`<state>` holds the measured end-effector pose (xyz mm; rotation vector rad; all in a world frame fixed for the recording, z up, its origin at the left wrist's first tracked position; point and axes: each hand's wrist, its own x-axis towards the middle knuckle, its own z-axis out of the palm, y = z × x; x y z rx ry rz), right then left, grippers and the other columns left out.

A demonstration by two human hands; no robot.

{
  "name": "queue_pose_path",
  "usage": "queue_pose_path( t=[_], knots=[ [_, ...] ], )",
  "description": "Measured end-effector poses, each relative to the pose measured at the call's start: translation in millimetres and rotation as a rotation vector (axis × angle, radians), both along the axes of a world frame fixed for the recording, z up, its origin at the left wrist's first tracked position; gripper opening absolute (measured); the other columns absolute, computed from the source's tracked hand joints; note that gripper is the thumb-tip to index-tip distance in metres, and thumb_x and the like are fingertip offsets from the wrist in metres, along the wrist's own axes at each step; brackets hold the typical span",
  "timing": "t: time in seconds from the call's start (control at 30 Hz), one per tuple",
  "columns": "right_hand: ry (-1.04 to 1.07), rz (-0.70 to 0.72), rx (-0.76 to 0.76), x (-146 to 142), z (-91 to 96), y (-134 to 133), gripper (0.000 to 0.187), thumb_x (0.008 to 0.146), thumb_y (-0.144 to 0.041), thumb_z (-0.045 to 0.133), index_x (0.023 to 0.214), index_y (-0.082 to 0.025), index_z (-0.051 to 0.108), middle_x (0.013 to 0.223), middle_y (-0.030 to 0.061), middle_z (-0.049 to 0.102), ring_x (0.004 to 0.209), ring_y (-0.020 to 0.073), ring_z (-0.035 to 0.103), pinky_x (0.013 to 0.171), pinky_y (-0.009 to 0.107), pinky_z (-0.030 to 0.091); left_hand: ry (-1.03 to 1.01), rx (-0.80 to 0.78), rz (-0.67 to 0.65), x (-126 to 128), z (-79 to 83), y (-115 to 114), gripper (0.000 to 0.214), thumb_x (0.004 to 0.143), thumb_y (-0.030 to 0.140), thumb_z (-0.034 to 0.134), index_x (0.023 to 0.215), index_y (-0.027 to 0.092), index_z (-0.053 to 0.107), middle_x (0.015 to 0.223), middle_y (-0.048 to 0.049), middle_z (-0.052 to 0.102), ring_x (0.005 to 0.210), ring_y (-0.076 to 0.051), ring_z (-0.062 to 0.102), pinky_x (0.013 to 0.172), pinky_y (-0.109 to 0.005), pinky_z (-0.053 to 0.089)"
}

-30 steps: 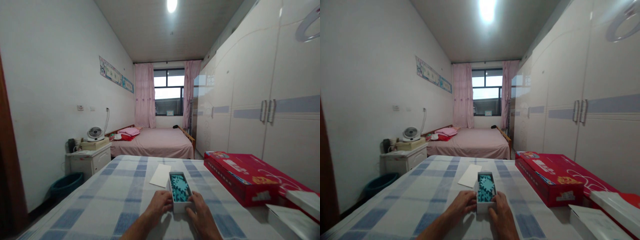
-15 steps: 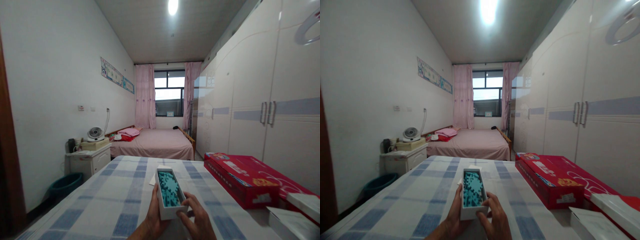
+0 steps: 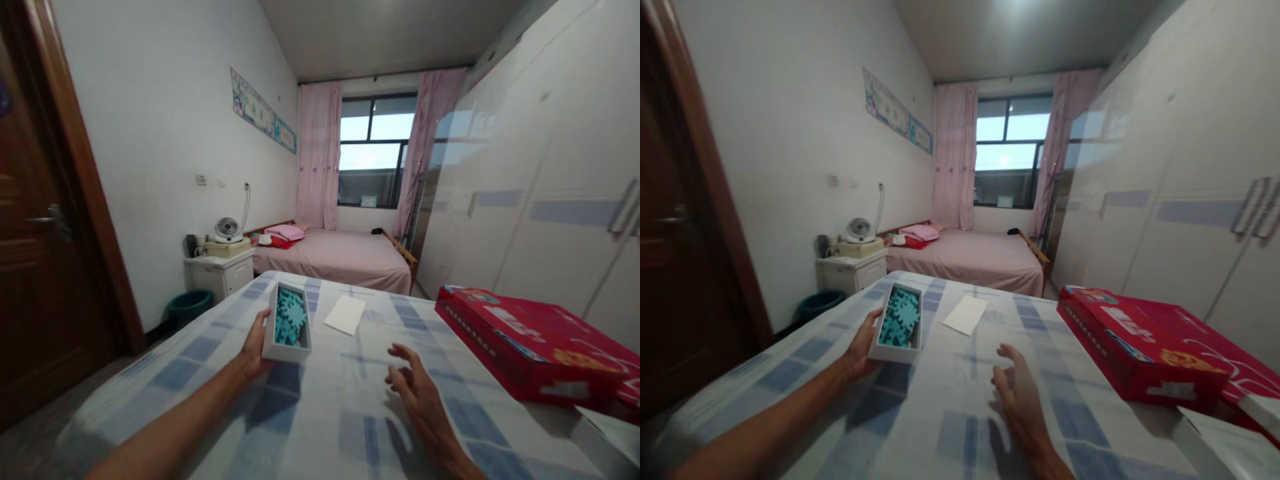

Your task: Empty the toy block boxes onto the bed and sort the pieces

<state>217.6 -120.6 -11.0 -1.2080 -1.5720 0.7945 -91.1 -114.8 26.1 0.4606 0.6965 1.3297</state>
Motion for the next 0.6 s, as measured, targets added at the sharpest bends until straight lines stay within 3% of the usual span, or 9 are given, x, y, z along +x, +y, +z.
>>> queue_pose_path(
  t=[0.13,0.27,0.43,0.6],
  knots=[
    [-0.029,0.003,-0.067,-1.2,2.1,1.4,0.049,0.079,-0.049,0.048,0.12,-0.021,0.044,0.106,0.0083,0.061,0.071,0.016,0.063,0.065,0.032,0.053,0.184,-0.036,0.188,-69.7,11.6,-11.0,0.032,0.085,0.037,0.046,0.088,0.011,0.064,0.063,-0.0086,0.069,0.054,-0.022,0.066,0.059,-0.037,0.056],
    [-0.114,0.024,-0.023,1.4,-5.3,6.2,0.047,0.08,-0.046,0.048,0.121,-0.023,0.044,0.112,0.0079,0.06,0.07,0.0145,0.062,0.068,0.032,0.053,0.34,-0.108,0.244,-111.9,19.3,-18.7,0.029,0.085,0.039,0.05,0.082,0.013,0.062,0.06,-0.0059,0.066,0.049,-0.018,0.062,0.056,-0.033,0.054],
    [-0.14,0.005,-0.001,3.4,-10.3,10.2,0.046,0.08,-0.043,0.047,0.122,-0.022,0.044,0.114,0.0082,0.06,0.067,0.0141,0.061,0.067,0.033,0.052,0.559,-0.195,0.162,-124.6,27.4,-23.3,0.037,0.083,0.046,0.053,0.086,0.012,0.064,0.07,-0.0088,0.07,0.06,-0.02,0.065,0.061,-0.034,0.053],
    [-0.161,0.007,0.0,4.3,-9.3,11.3,0.048,0.079,-0.043,0.047,0.122,-0.021,0.045,0.116,0.0096,0.059,0.066,0.0144,0.061,0.066,0.033,0.052,0.844,-0.301,0.257,-114.8,27.1,-22.1,0.036,0.071,0.045,0.07,0.079,0.01,0.066,0.06,-0.0105,0.068,0.049,-0.022,0.06,0.046,-0.03,0.045]
  ],
)
